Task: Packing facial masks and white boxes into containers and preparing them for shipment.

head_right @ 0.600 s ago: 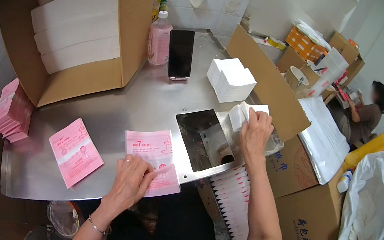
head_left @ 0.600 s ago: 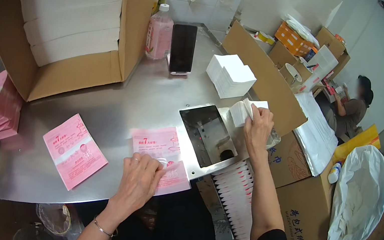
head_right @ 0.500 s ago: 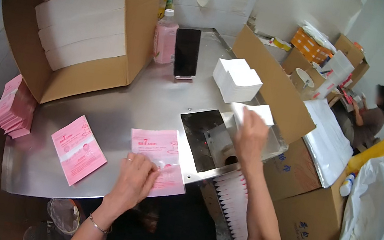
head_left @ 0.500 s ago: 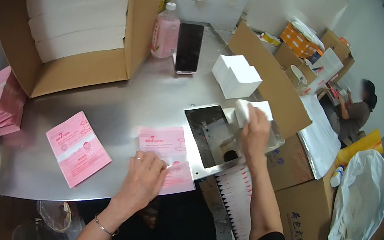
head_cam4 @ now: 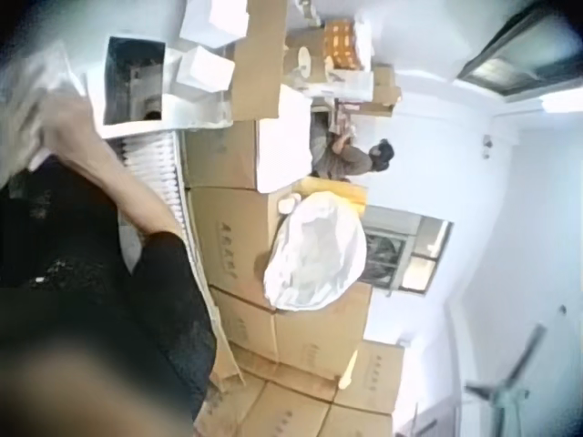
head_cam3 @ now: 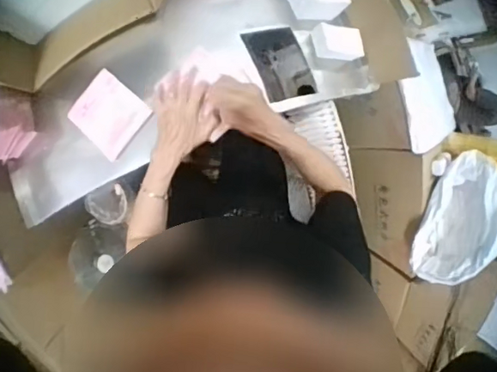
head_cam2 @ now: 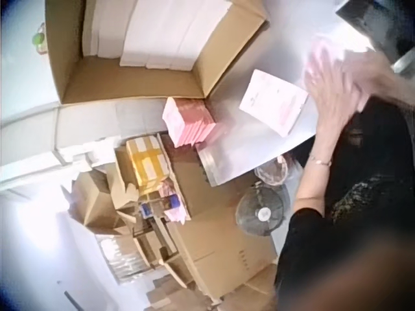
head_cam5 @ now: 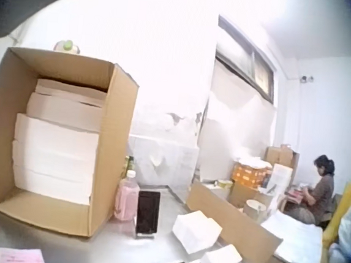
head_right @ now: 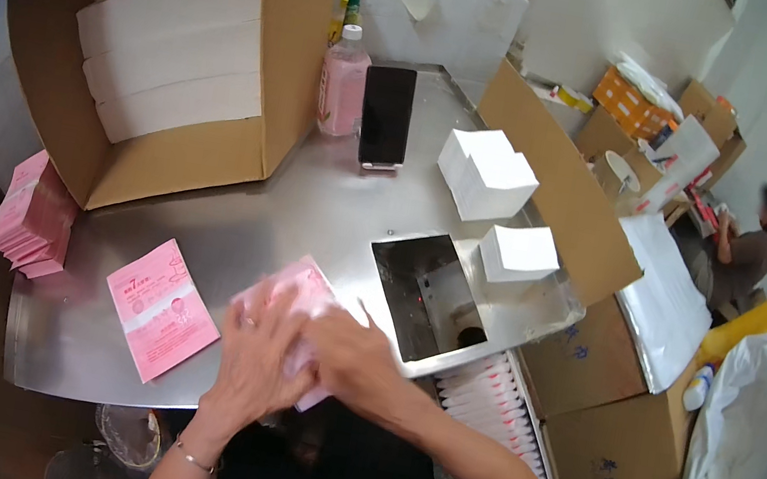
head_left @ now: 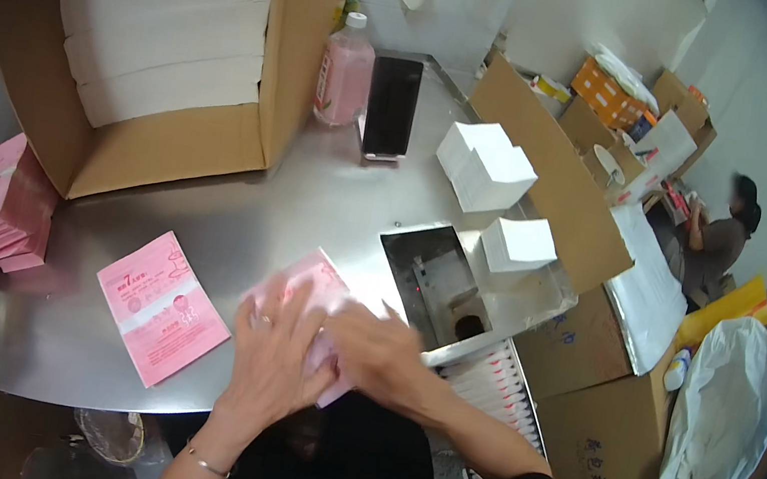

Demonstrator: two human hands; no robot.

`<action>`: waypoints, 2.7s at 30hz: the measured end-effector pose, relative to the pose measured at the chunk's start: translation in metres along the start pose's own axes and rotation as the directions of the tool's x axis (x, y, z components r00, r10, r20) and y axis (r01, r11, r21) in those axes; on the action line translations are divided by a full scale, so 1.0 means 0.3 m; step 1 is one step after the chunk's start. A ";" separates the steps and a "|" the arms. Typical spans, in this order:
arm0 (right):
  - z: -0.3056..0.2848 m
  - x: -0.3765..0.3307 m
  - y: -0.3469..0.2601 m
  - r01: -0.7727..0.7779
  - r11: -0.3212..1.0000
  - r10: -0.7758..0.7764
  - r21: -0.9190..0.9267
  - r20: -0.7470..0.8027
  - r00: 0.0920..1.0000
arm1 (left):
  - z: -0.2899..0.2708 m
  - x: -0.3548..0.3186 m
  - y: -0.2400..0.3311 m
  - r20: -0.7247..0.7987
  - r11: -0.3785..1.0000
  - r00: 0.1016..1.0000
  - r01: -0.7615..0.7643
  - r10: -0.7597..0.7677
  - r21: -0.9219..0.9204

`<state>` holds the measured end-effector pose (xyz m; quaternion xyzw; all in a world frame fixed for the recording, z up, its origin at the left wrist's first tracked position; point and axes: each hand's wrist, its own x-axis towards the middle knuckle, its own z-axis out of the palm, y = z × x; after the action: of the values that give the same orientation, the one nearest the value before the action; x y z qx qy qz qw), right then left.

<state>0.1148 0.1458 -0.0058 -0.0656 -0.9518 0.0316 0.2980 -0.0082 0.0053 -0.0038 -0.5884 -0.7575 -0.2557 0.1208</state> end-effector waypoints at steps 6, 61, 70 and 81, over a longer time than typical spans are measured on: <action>-0.232 -0.095 0.419 -0.457 0.651 0.256 -0.606 -0.391 0.884 | -0.012 0.022 0.030 0.106 0.999 0.994 0.021 -0.024 0.028; -0.128 -0.126 0.329 -0.273 0.942 0.213 -0.197 -0.279 0.937 | 0.020 0.019 0.067 0.190 0.937 0.958 -0.145 0.214 -0.319; 0.047 0.027 -0.035 -0.042 0.996 0.062 -0.078 0.268 0.961 | 0.008 0.030 0.069 0.071 0.990 0.997 0.051 -0.042 -0.132; -0.203 -0.146 0.464 -0.495 0.690 0.358 -0.528 -0.345 0.868 | -0.013 0.036 0.051 0.161 0.998 0.985 0.060 -0.065 0.034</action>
<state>0.2001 0.2785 0.0058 -0.3798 -0.8315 -0.2102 0.3467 0.0029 0.0148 0.0084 -0.5814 -0.7865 -0.1997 0.0592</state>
